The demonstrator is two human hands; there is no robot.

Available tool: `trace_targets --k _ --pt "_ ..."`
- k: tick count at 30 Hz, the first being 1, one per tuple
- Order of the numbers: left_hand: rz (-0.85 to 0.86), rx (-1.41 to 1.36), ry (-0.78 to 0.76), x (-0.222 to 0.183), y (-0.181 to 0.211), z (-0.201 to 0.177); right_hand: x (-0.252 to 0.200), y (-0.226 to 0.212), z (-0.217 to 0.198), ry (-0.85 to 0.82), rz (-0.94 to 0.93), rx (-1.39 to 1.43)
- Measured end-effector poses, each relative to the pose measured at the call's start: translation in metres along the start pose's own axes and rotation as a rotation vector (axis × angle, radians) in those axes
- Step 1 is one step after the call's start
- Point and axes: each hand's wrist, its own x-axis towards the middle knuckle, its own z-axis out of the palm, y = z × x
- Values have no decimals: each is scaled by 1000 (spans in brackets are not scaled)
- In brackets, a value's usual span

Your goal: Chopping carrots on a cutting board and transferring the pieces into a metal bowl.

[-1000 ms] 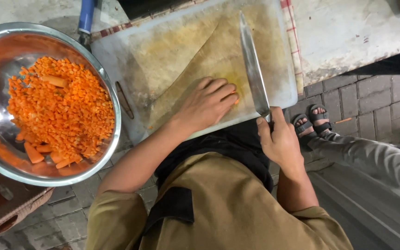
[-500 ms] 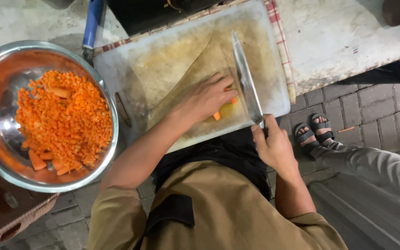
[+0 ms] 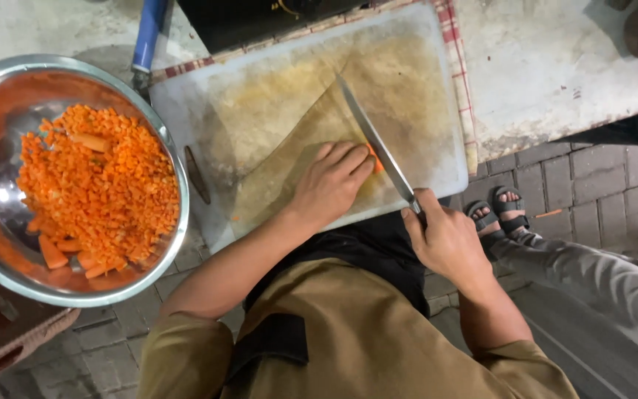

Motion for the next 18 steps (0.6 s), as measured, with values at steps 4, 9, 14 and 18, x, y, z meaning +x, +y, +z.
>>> trace_targets --k 4,9,14,18 --pt "45 -43 -8 -4 -11 10 0 -3 -7 -24 31 -7" --pt "70 -81 25 -3 -17 11 1 -6 -17 -138 70 -1" --pt "46 -92 42 2 -16 5 8 -8 7 -198 68 -125" --pt "63 -117 67 -2 -16 6 27 -26 16 -194 77 -216"
